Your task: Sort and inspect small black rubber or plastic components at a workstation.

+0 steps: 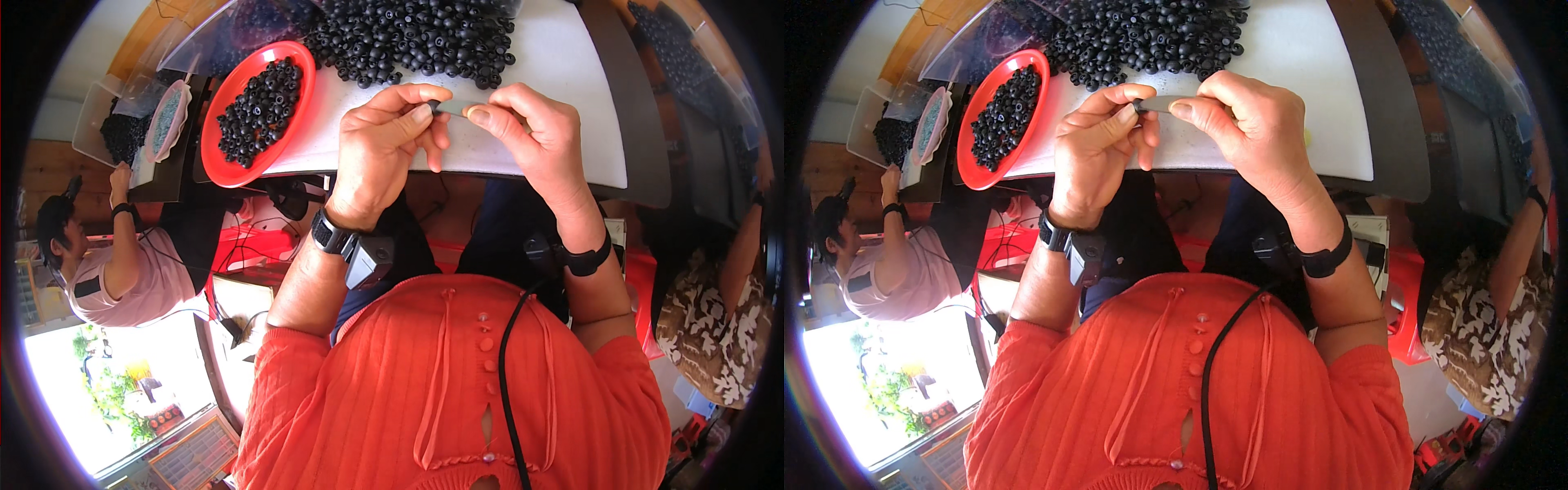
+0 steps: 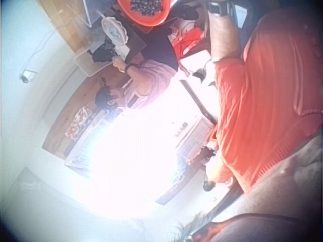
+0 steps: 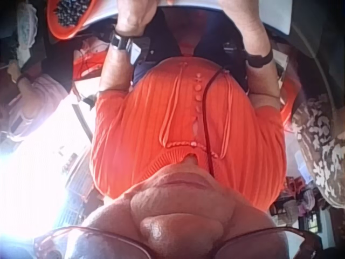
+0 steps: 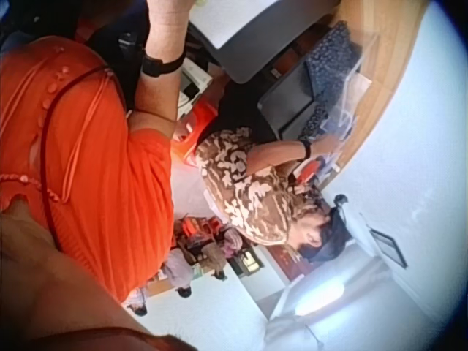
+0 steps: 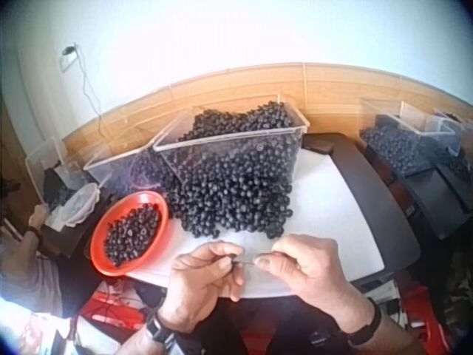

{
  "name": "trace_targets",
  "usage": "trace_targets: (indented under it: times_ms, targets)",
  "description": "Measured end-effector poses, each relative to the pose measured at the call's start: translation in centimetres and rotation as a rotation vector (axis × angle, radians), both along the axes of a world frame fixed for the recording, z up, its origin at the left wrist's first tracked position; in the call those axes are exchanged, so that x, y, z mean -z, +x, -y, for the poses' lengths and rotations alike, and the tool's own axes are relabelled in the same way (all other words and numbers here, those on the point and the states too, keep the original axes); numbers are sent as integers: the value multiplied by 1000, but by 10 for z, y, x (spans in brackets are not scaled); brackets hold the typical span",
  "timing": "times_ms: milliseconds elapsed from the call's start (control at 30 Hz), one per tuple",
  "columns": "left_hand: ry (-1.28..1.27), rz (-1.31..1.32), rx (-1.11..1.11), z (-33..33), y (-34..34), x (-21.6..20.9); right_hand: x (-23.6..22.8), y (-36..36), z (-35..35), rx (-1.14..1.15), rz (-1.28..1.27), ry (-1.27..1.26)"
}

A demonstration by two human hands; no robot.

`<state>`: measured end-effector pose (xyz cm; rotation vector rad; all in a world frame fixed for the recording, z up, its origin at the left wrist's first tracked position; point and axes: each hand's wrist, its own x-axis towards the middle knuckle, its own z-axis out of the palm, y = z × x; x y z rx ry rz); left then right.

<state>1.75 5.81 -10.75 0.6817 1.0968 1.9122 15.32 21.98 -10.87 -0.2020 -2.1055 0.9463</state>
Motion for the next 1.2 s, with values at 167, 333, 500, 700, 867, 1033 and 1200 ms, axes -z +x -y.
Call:
trace_targets:
  times_ms: [167, 333, 500, 700, 867, 1033, 1200]
  targets:
    - [-1, -31, -14, 0, 3, -1, 0, -1, 1, 23, -10, -9]
    - [-7, -52, -2, 0, 3, 0, 0, -1, 1, 30, 16, 17]
    - [3, 3, 9, 3, -2, 0, 3, -6, 3, -15, 10, 34]
    - [-59, -108, -61, 8, 1, -18, -1, 4, 1, -11, 1, -33]
    - [-330, -798, -597, 56, -52, -44, 1, 2, 0, -11, -43, -44]
    - [-477, -1449, -761, 66, -92, -45, -1, 0, 2, 11, -67, -37]
    - [-305, -1487, -556, 19, -53, -20, 1, 0, 2, 24, -86, -58]
